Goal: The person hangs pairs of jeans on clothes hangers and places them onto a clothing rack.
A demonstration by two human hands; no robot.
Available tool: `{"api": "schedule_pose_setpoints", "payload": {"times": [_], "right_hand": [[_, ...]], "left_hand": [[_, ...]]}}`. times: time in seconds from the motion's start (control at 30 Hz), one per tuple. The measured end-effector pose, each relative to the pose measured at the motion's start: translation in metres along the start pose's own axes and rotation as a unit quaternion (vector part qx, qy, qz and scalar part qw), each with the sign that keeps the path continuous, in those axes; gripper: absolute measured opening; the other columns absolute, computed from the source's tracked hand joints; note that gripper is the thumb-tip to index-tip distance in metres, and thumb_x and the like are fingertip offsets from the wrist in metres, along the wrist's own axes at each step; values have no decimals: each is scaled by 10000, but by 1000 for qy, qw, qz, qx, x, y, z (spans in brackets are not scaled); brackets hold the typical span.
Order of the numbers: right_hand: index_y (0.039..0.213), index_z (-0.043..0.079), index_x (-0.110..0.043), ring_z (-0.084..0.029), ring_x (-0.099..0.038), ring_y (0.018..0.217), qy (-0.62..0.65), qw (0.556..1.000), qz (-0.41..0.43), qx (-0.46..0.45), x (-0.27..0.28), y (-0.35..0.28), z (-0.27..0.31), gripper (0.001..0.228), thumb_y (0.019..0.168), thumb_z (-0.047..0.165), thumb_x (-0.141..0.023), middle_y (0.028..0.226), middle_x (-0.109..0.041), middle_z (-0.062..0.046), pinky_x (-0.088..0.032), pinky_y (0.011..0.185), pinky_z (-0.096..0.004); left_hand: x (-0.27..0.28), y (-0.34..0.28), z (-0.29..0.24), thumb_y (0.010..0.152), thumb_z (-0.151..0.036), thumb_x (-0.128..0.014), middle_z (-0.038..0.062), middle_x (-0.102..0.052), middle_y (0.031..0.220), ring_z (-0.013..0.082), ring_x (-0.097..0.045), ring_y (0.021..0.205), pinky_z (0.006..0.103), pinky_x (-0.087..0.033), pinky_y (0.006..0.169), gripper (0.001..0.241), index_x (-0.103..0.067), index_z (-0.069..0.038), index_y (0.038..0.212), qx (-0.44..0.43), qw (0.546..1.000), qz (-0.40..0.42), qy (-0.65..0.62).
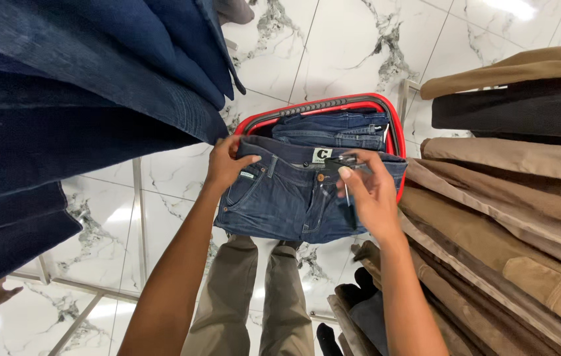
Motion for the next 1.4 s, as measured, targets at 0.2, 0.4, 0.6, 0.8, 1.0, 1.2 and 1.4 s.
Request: {"api": "schedule_pose_setpoints", "payload": {"times": [0.2, 0.4, 0.6, 0.8, 1.0, 1.2, 1.4], "right_hand": [[1302, 27, -635, -409, -746, 840, -276, 950, 81, 123, -24, 17, 45, 353, 987, 168, -707, 1095, -636, -217, -617, 652, -488], [1369, 10, -609, -419, -731, 985, -285, 937, 166, 116, -53, 26, 42, 355, 1066, 192, -581, 1166, -684, -224, -636, 771, -502], [1299, 21, -579, -471, -703, 976, -299, 924, 194, 138, -68, 29, 27, 308, 1035, 166, -645, 1025, -656, -234, -593, 776, -601], [1278, -7, -561, -489, -690, 1008, -289, 927, 202, 128, -61, 29, 21, 288, 1040, 135, -641, 1017, -669, -254, -572, 813, -638], [1228, 34, -595, -422, -723, 1013, -292, 920, 234, 115, -59, 26, 9, 282, 994, 153, -699, 1005, -701, -217, -591, 838, -555], [1176, 43, -618, -401, -734, 972, -289, 914, 258, 124, -79, 23, 22, 207, 990, 109, -682, 976, -705, -199, -607, 830, -516], [1131, 79, -631, -337, -730, 890, -336, 889, 279, 140, -86, 23, 31, 166, 989, 153, -675, 920, -686, -142, -605, 792, -446]], "left_hand": [[20, -33, -62, 948, -230, -790, 137, -737, 844, 318, -753, 873, 410, -582, 747, 156, -711, -172, 1071, -96, 993, 55, 28], [25, -72, -111, 1120, -320, -471, 111, -660, 680, 273, -709, 686, 440, -569, 670, 254, -590, -151, 1267, -125, 979, 154, 49], [14, -81, -145, 852, -217, -852, 176, -698, 1201, 393, -664, 1171, 523, -496, 1045, 588, -615, -183, 1389, -161, 968, 155, 113], [3, -75, -120, 945, -325, -773, 86, -757, 923, 315, -726, 889, 423, -514, 903, 248, -711, -218, 1160, -192, 958, 87, 196], [9, -74, -117, 1001, -415, -696, 47, -720, 822, 285, -682, 763, 407, -472, 757, 226, -721, -191, 973, -255, 929, 118, 242], [15, -80, -135, 1038, -426, -623, 69, -623, 653, 271, -623, 715, 402, -449, 759, 398, -650, -121, 784, -238, 917, 174, 268], [13, -80, -115, 1050, -173, -618, -1, -696, 1053, 209, -651, 831, 329, -530, 713, 205, -730, -219, 1215, -250, 942, 148, 170]]}}
Point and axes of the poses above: each hand's wrist, its own y-axis towards the middle knuckle, its own x-axis out of the back of the hand, z = x × y, the point moved 6 cm from there along y, towards the middle knuckle
